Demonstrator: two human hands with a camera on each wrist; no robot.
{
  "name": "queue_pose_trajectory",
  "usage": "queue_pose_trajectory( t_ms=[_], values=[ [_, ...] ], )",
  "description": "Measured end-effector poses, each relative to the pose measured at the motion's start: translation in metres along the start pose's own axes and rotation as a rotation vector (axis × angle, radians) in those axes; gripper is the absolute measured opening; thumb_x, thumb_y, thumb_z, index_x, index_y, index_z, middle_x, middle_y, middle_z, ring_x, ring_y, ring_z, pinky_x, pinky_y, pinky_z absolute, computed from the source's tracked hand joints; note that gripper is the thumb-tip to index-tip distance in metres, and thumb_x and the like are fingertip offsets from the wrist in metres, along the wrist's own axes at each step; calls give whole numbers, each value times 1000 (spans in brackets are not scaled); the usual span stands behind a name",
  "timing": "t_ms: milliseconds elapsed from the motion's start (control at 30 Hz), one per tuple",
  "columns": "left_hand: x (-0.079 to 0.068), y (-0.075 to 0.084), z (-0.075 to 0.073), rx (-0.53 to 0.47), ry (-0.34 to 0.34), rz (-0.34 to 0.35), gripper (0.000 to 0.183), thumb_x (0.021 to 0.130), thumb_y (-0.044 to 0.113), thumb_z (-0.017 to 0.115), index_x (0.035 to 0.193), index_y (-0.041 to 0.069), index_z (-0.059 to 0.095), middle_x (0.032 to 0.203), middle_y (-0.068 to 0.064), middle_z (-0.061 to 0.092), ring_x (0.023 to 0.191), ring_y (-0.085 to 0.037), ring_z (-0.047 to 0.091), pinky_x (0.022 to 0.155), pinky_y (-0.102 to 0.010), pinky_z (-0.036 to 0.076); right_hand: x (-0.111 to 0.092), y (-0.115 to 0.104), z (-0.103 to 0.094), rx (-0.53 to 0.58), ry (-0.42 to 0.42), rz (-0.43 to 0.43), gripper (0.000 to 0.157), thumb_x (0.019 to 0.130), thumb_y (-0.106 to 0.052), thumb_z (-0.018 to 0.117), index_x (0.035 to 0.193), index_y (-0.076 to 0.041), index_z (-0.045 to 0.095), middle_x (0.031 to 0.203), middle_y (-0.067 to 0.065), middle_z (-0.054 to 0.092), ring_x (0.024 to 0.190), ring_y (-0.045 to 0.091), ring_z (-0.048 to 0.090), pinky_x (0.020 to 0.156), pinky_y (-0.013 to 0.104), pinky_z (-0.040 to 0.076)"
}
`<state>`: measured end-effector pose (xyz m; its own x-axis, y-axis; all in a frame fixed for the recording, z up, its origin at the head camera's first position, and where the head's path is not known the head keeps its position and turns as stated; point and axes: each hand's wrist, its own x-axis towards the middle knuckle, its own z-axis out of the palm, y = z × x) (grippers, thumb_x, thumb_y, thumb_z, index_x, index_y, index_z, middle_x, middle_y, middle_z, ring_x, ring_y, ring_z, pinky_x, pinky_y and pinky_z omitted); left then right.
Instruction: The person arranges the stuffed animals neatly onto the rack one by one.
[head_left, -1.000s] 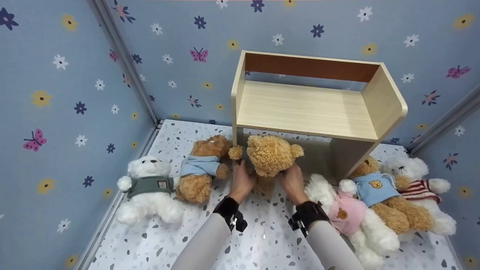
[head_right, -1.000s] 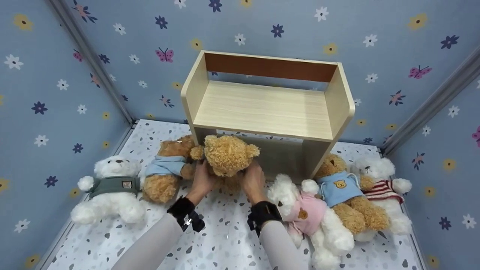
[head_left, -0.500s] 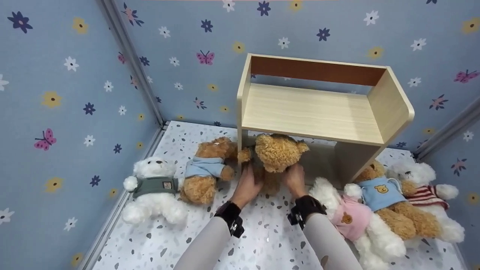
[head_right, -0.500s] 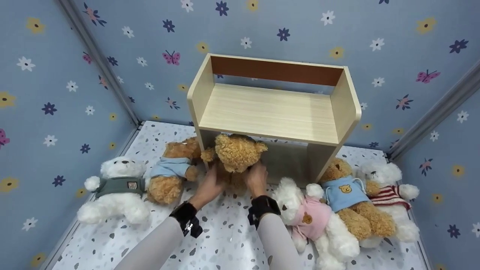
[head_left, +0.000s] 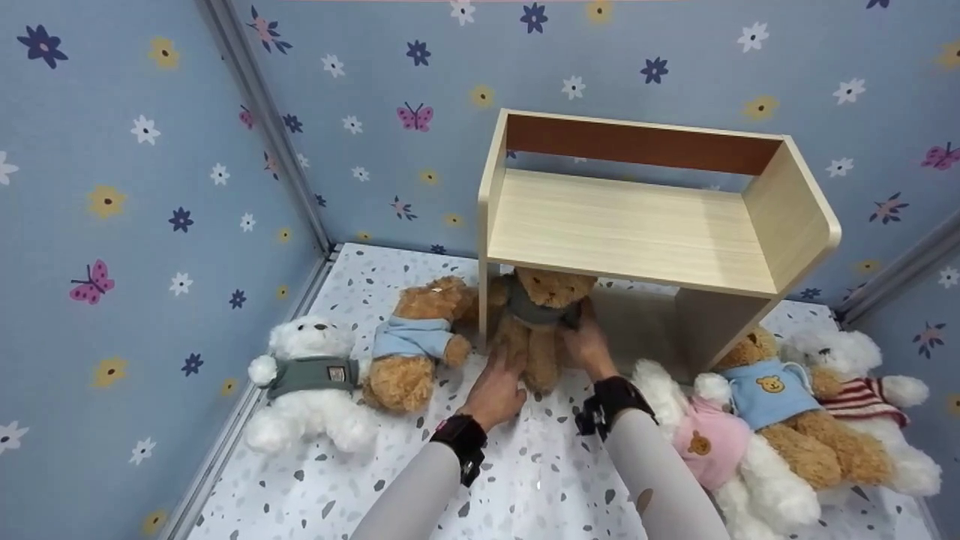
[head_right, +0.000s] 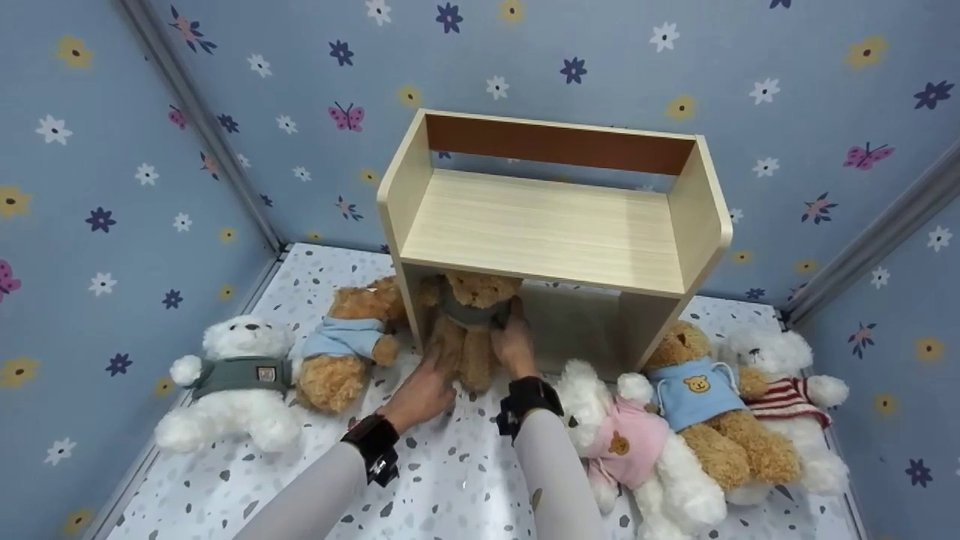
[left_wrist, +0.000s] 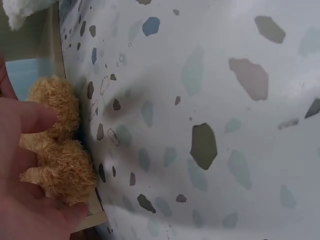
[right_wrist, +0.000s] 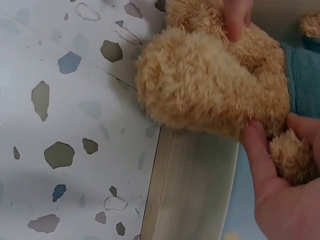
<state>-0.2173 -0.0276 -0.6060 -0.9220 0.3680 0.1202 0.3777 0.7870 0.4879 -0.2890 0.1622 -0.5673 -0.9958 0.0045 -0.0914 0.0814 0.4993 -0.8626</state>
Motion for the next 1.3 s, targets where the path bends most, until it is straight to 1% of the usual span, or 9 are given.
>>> queue_pose_trajectory(
  t_ms=[100,233,433,500,600,800,900,1100,1300],
  values=[
    [4,2,-1,38,-28,-11,70,94,14,73,153,-4,43,158,-38,28,146,-53,31,117,-50,37,4,1,-3,81,-92,-37,82,104,-20,58,166,-5,5,170,23,15,156,37,16,126,50,16],
    [10,7,-3,60,-51,-36,79,93,15,73,157,-8,33,160,-38,24,147,-52,29,120,-50,33,5,-1,-3,112,-158,-66,87,104,-19,57,167,-9,-3,173,17,7,158,32,10,127,47,12],
    [17,13,-5,-13,-115,-125,88,95,14,71,161,-7,18,166,-34,13,151,-46,23,121,-46,31,2,-1,-3,107,-191,-78,91,100,-13,58,167,-11,-5,173,15,-1,159,31,4,127,47,6],
    [17,14,-4,-23,-132,-144,84,95,14,70,160,-8,21,165,-34,16,149,-44,29,119,-45,35,-1,1,-5,114,-208,-22,86,101,-15,57,166,-6,3,172,19,6,158,33,10,127,49,11],
    [17,14,-2,-1,-128,-132,81,96,16,69,158,-9,25,162,-35,21,146,-43,35,118,-45,36,-4,6,-9,134,-211,25,81,102,-15,57,165,-2,8,170,23,13,156,37,16,126,50,16],
    [11,10,0,32,-32,-23,80,94,15,73,156,-12,30,156,-40,29,145,-53,31,119,-53,33,-14,14,-24,103,-172,-41,86,103,-9,57,165,-2,-4,168,28,16,153,42,22,124,53,22],
    [9,8,-2,21,-7,-9,79,93,14,75,155,-12,33,156,-41,29,144,-57,30,118,-56,34,-24,15,-33,44,-144,-46,81,103,-11,57,165,0,6,163,29,29,148,44,32,120,54,30],
    [6,5,-5,-50,-34,-50,79,94,12,73,158,-7,31,161,-39,22,148,-56,25,117,-56,35,-49,10,-58,-171,-58,-173,59,96,-4,60,152,4,44,154,31,43,139,48,45,115,58,38],
    [4,1,-5,-60,29,-9,72,93,8,74,154,-7,39,158,-40,26,145,-57,29,112,-58,40,-81,15,-87,-402,67,-299,43,97,-5,63,139,3,59,137,26,60,124,43,59,104,58,48]
  ],
)
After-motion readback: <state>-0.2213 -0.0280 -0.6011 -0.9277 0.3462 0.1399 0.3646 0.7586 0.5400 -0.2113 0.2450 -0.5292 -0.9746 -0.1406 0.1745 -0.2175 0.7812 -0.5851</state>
